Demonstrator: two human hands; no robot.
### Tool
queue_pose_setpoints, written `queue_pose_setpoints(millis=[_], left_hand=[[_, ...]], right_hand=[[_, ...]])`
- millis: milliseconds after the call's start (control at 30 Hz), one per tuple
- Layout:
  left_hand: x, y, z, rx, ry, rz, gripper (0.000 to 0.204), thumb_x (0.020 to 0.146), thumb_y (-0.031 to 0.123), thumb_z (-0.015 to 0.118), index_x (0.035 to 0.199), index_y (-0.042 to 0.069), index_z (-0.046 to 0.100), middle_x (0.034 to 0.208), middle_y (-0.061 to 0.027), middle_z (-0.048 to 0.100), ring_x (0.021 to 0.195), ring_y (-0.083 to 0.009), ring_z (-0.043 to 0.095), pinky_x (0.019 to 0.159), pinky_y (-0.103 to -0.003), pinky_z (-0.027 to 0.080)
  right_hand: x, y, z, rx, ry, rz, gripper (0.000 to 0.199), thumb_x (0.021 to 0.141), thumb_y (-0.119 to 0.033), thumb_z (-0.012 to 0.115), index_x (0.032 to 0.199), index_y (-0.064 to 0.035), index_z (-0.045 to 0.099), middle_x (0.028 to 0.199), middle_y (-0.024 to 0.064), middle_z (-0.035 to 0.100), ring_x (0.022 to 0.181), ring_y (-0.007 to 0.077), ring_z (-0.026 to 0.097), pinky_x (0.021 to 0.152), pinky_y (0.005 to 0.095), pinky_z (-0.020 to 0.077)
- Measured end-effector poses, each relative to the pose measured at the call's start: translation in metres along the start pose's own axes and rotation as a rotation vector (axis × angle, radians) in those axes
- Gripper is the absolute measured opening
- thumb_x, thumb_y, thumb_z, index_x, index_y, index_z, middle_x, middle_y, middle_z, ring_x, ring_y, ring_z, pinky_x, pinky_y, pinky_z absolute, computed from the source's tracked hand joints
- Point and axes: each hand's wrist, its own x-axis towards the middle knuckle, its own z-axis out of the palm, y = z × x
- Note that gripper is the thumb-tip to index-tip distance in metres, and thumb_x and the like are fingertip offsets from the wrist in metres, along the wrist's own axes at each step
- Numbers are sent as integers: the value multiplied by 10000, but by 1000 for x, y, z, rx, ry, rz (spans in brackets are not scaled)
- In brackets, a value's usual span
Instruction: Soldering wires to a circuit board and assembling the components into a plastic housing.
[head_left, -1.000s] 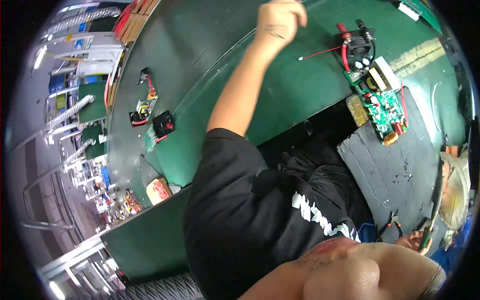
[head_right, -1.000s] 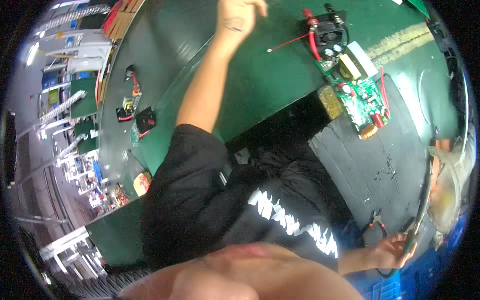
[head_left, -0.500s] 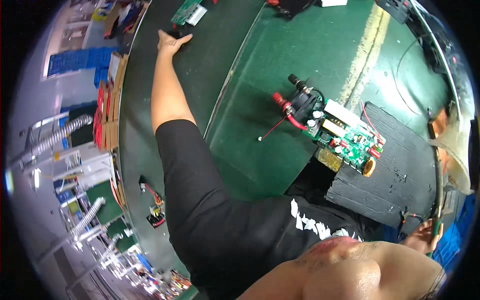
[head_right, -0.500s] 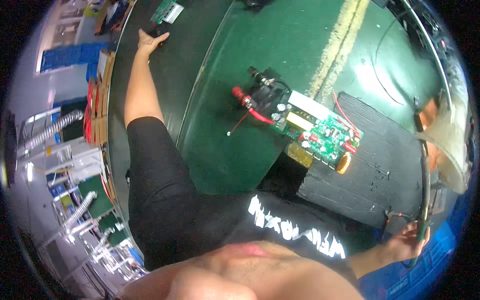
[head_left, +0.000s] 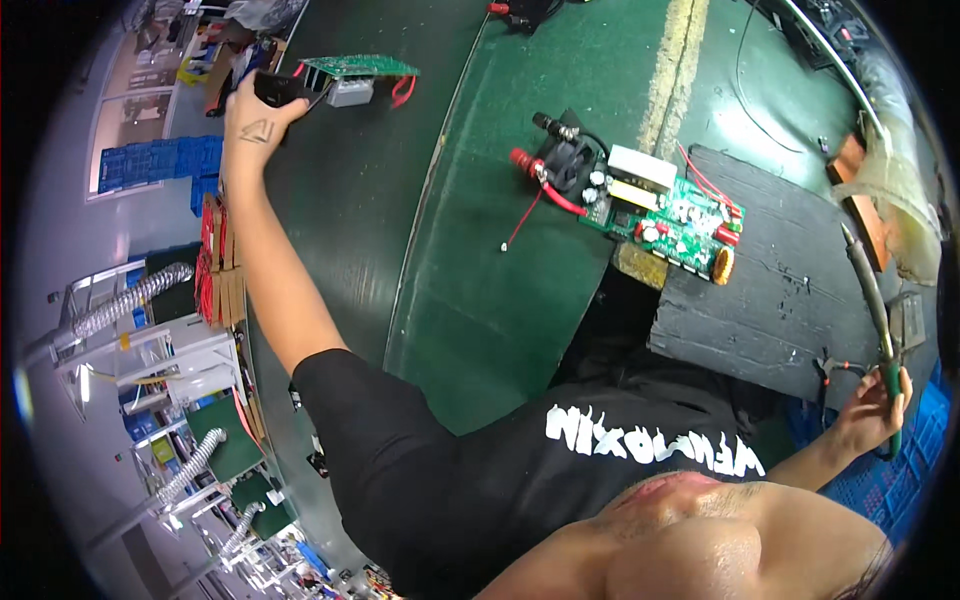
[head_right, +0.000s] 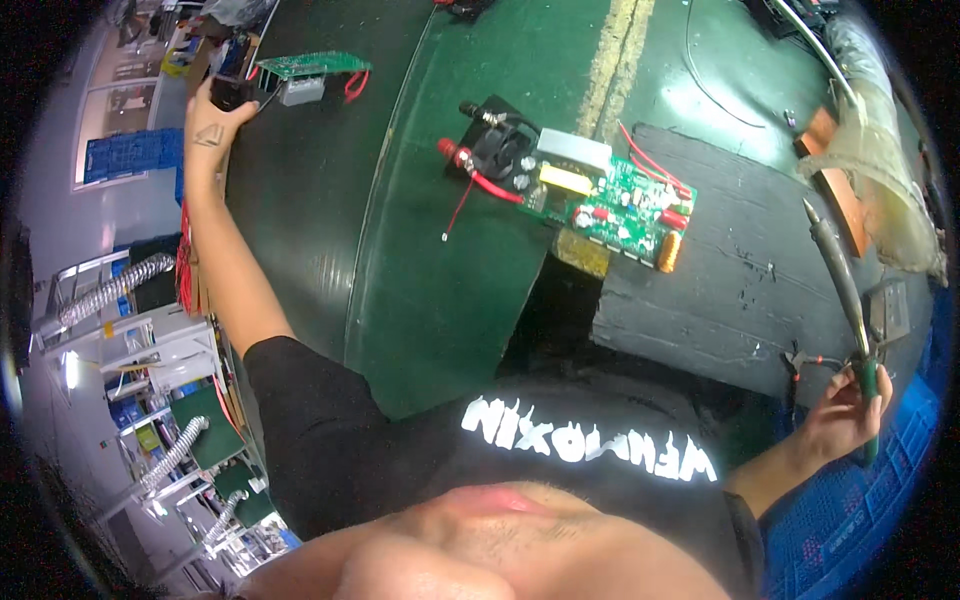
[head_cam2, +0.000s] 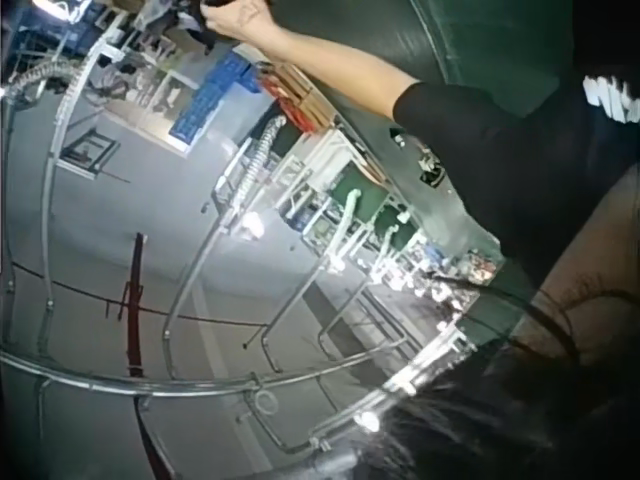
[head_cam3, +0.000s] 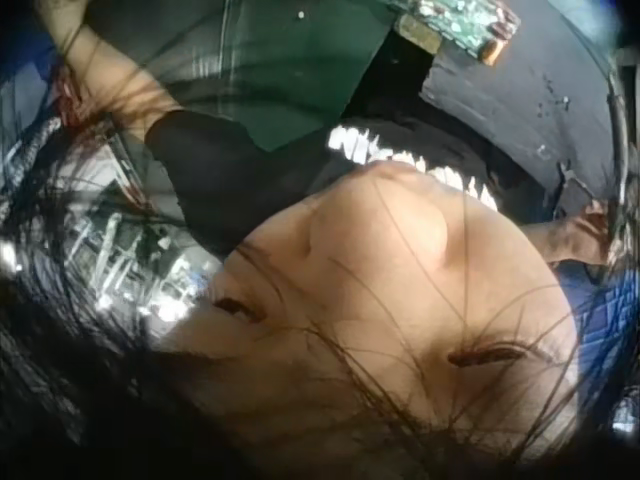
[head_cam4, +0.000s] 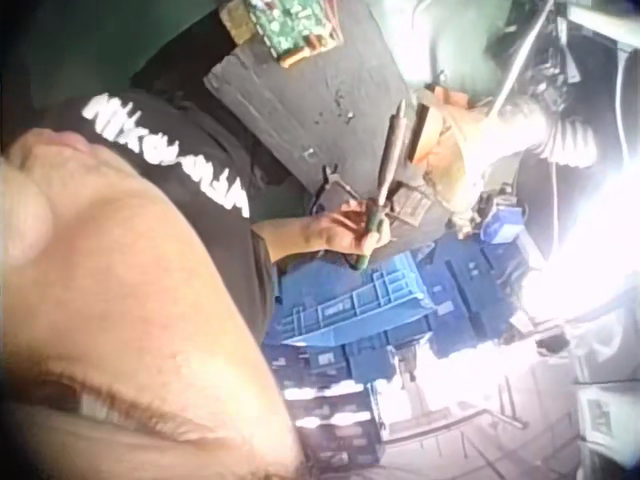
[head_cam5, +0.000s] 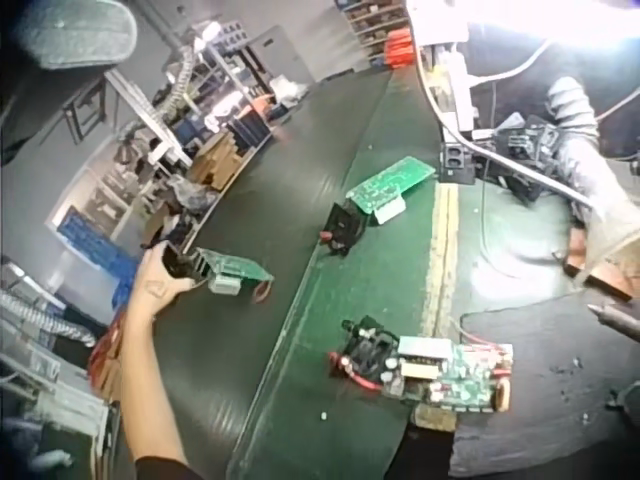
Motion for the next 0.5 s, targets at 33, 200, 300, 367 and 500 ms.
queue_pose_setpoints(millis=[33,200,300,367,500], left_hand=[[-11,17,-18,87,23,68,649,594,317,787,1115,-20,599,1057,-214,658,971,-359,633,873,-401,490],[-55,92,-59,122,-144,193,732,601,352,783,1201,-23,594,1039,-213,675,1006,-315,646,886,-341,493],[-59,127,-58,163,-448,159,719,612,408,769,1155,-39,615,1009,-216,682,917,-290,674,821,-345,515],[-46,152,-44,267,-520,241,630,625,454,757,957,-74,670,917,-240,681,854,-323,679,776,-360,525],[5,204,17,448,-612,244,651,603,551,723,832,-57,690,801,-213,688,704,-279,677,665,-382,526]], right_hand=[[-1,-1,-2,6,-30,5,422,918,-234,485,1231,47,523,1057,207,620,843,250,595,607,260,487],[-15,-3,-13,-22,43,-22,420,916,-250,477,1212,42,540,1016,206,634,777,228,596,585,250,475],[-23,-6,-21,13,81,-50,412,918,-246,476,1207,42,533,992,204,644,757,223,601,579,252,478],[-28,-9,-27,12,77,-61,411,918,-244,475,1209,42,530,999,209,646,749,223,604,579,252,480],[-43,-14,-38,81,57,-98,405,912,-235,480,1200,44,535,1020,220,648,730,223,608,576,255,489]])
